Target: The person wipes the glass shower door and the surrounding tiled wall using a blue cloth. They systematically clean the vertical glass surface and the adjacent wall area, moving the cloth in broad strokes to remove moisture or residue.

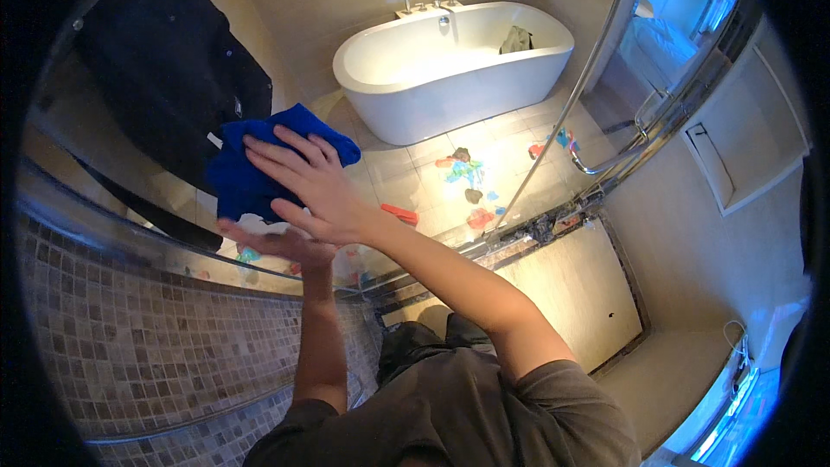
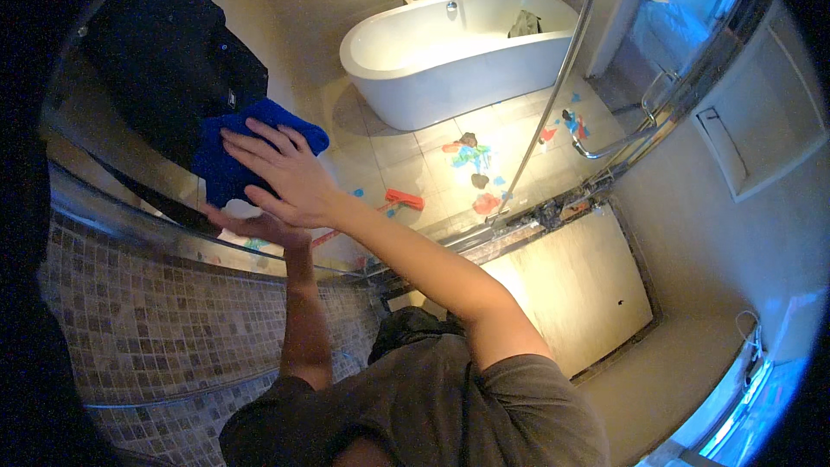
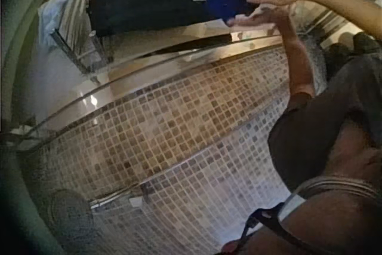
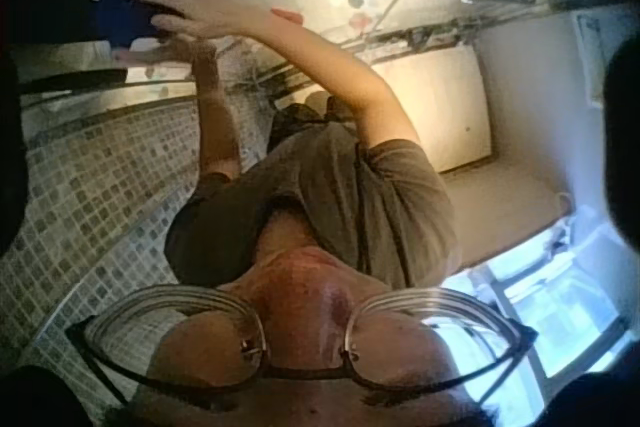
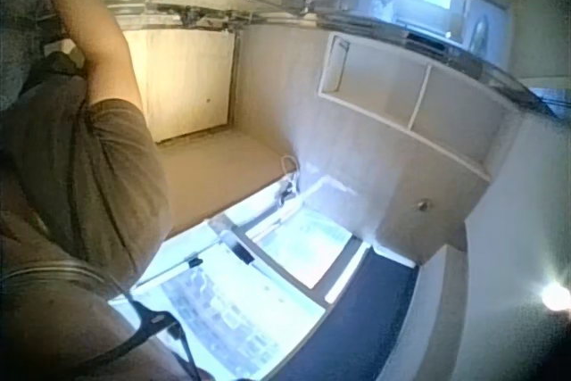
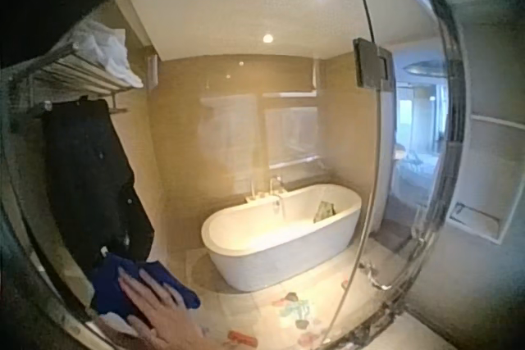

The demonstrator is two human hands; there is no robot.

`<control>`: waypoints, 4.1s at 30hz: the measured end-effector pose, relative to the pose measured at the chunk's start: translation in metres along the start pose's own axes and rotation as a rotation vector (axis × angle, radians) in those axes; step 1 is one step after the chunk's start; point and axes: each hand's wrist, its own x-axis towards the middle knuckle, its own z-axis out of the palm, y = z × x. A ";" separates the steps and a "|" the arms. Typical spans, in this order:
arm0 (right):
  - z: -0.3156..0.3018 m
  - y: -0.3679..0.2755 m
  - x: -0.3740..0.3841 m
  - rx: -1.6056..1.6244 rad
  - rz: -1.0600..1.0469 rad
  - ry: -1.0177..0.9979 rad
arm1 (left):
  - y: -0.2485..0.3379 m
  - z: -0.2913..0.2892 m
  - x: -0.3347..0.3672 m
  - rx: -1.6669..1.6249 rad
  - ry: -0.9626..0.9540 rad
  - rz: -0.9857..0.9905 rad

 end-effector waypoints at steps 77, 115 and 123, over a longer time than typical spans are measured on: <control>-0.110 0.082 -0.196 -0.345 0.699 0.249 | 0.023 0.077 0.044 0.372 -0.496 0.956; -0.102 0.073 -0.211 -0.393 0.688 0.069 | -0.114 0.014 -0.166 0.302 -0.933 0.573; -0.118 0.068 -0.212 -0.420 0.713 0.030 | 0.030 0.098 -0.001 0.276 -0.366 0.680</control>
